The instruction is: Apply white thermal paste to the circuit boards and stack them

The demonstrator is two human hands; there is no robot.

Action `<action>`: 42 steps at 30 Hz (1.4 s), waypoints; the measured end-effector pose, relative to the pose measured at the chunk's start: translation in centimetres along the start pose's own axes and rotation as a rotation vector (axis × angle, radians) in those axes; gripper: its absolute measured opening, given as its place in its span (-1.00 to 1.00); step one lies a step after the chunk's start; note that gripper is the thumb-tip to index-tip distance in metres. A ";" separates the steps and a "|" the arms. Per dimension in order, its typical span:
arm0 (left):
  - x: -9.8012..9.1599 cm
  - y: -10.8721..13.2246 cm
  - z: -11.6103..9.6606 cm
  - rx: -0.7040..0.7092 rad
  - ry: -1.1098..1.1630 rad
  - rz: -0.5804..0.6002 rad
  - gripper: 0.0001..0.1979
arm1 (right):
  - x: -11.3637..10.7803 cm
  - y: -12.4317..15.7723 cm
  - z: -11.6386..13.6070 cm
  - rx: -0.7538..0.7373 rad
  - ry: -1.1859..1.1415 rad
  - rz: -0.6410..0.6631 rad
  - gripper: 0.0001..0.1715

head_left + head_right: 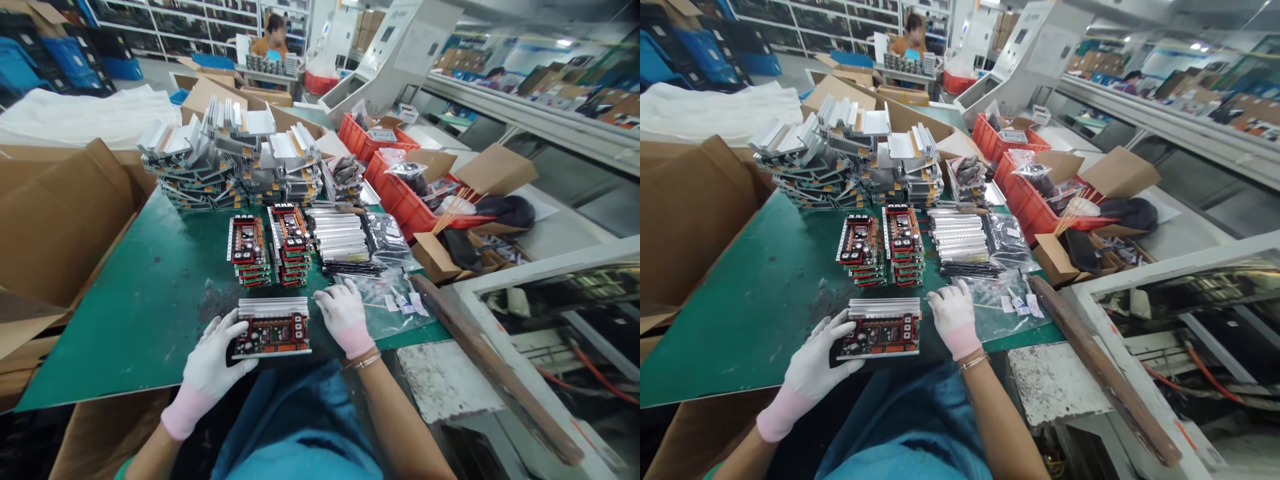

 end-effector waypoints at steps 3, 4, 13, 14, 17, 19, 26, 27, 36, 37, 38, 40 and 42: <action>-0.1 0.1 -0.1 -0.052 -0.004 0.026 -0.42 | 0.3 0.7 -0.2 0.028 -0.042 -0.060 -0.67; -0.1 0.2 -0.2 -0.056 0.004 0.030 -0.42 | 0.4 1.3 0.0 0.042 -0.058 -0.060 -0.65; -0.6 -0.6 -1.1 0.004 0.091 0.041 -0.43 | 1.1 4.5 2.3 -0.026 -0.138 -0.038 -0.59; -0.9 -0.4 -1.2 0.013 0.105 0.035 -0.43 | 1.1 4.6 2.1 -0.012 -0.168 -0.047 -0.62; -3.1 0.6 -1.3 -0.060 0.133 -0.010 -0.50 | 1.0 5.3 1.1 0.108 -0.282 -0.154 -0.68; -5.4 1.8 -1.1 -0.224 0.138 0.018 -0.57 | 0.8 6.0 0.5 0.215 -0.325 -0.254 -0.67; -10.4 8.7 0.2 -0.490 0.069 0.801 -0.75 | 0.5 7.4 0.2 0.213 -0.266 -0.298 -0.69; -10.0 10.0 0.4 -0.514 0.047 0.872 -0.76 | 0.5 7.5 0.2 0.194 -0.260 -0.298 -0.69; -3.9 16.0 0.6 -0.580 0.097 0.988 -0.85 | 0.5 7.5 0.1 0.163 -0.238 -0.276 -0.67; -4.1 16.2 1.1 -0.590 0.090 0.996 -0.88 | 0.5 7.5 0.0 0.154 -0.237 -0.273 -0.67; -4.7 16.4 1.8 -0.609 0.074 1.004 -0.89 | 0.4 7.5 0.0 0.142 -0.234 -0.270 -0.67; -6.4 16.9 3.5 -0.674 0.025 1.018 -0.89 | 0.4 7.5 0.0 0.119 -0.227 -0.273 -0.67; -8.6 17.7 5.1 -0.761 -0.014 1.023 -0.87 | 0.3 7.6 0.1 0.102 -0.210 -0.282 -0.67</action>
Point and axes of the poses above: each hand's wrist, its own y-axis away from the middle knuckle, its own x-axis out of the palm, z = x × y, the point moved 1 cm from there along -y, towards the middle knuckle, and after that the axes turned 13 degrees about -z, right-handed, at the moved point
